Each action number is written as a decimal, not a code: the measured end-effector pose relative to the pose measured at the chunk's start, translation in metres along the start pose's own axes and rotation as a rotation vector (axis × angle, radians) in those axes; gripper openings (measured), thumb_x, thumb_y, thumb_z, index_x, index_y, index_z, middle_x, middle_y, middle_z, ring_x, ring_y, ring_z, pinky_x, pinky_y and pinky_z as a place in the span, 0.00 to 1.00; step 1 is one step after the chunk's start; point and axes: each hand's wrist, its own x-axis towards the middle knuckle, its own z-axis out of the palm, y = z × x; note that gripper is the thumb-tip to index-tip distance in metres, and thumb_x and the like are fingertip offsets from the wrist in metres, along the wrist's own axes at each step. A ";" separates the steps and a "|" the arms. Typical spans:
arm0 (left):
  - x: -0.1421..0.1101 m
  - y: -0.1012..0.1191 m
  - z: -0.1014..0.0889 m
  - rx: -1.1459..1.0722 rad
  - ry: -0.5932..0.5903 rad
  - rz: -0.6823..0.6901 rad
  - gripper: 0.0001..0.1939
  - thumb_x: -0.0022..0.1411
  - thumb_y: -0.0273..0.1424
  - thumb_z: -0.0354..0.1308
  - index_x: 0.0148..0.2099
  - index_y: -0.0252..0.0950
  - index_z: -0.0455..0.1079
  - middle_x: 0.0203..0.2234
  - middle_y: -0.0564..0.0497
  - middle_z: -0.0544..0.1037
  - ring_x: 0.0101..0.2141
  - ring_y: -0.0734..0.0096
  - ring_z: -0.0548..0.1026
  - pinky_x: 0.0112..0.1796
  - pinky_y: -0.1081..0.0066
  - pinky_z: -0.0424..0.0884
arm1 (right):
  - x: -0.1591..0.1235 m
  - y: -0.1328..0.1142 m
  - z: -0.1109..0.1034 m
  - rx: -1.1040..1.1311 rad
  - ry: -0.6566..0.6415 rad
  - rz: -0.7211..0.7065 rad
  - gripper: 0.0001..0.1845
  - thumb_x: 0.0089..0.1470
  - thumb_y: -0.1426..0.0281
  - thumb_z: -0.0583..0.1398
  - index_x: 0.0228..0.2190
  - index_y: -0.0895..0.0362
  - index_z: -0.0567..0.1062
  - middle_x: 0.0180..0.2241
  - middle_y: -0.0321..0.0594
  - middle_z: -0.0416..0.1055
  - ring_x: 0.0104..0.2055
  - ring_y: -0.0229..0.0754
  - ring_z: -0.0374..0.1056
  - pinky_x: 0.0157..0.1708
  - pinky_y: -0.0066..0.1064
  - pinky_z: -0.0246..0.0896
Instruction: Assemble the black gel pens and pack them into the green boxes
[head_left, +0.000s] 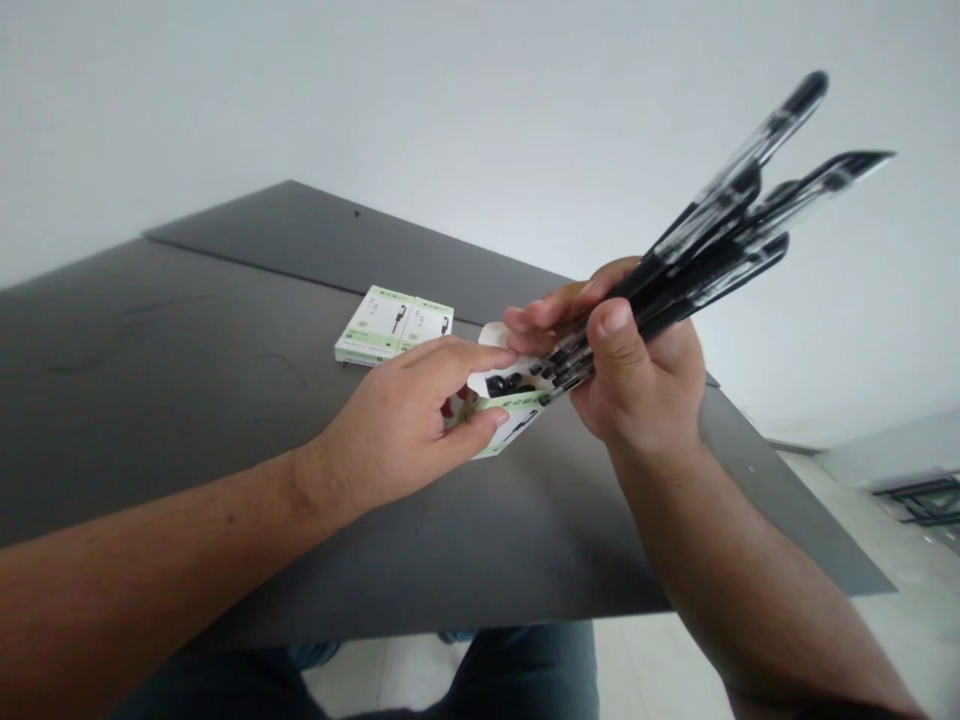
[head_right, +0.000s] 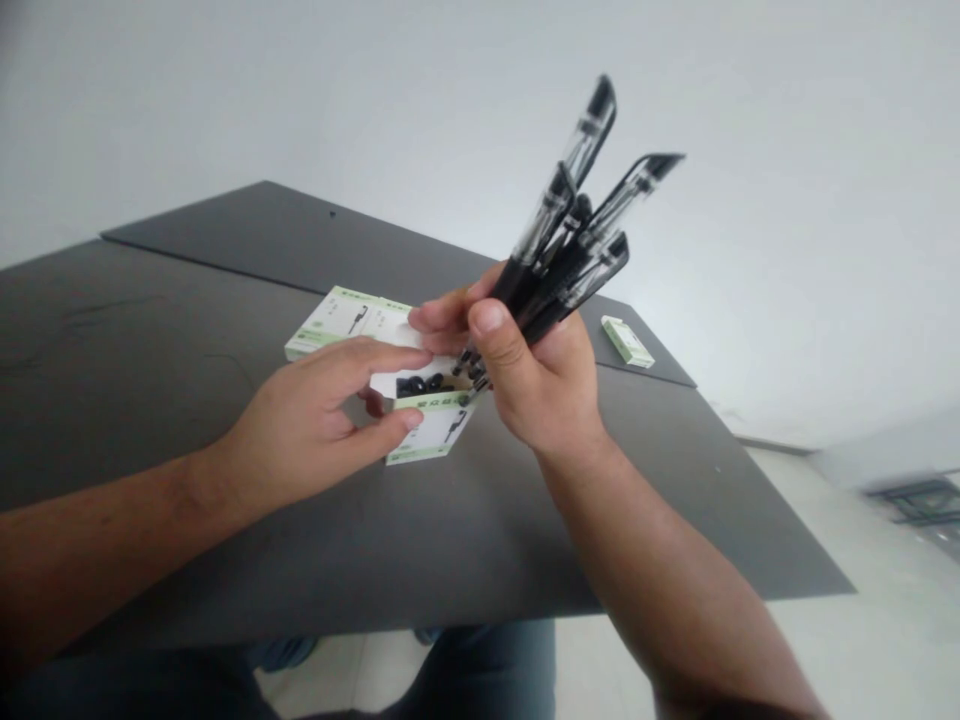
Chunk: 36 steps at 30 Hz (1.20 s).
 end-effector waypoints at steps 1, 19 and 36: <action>0.000 0.000 0.000 0.004 -0.001 0.003 0.21 0.71 0.31 0.66 0.65 0.44 0.77 0.57 0.46 0.86 0.49 0.58 0.86 0.51 0.58 0.85 | 0.001 0.000 0.000 0.004 0.023 0.001 0.19 0.66 0.48 0.71 0.45 0.45 0.75 0.41 0.36 0.84 0.45 0.49 0.86 0.48 0.47 0.86; -0.001 0.000 0.001 0.056 -0.005 0.003 0.21 0.71 0.31 0.67 0.64 0.42 0.78 0.56 0.46 0.87 0.47 0.60 0.86 0.53 0.59 0.84 | 0.007 0.010 0.005 0.004 0.110 0.005 0.23 0.64 0.43 0.71 0.45 0.44 0.75 0.38 0.34 0.84 0.45 0.49 0.86 0.50 0.49 0.85; -0.001 -0.002 0.001 0.054 -0.011 -0.009 0.21 0.71 0.30 0.65 0.64 0.42 0.76 0.58 0.46 0.86 0.54 0.54 0.86 0.60 0.55 0.82 | -0.005 0.021 -0.023 -0.230 -0.095 -0.051 0.13 0.66 0.55 0.73 0.46 0.49 0.84 0.48 0.38 0.86 0.54 0.49 0.83 0.59 0.47 0.80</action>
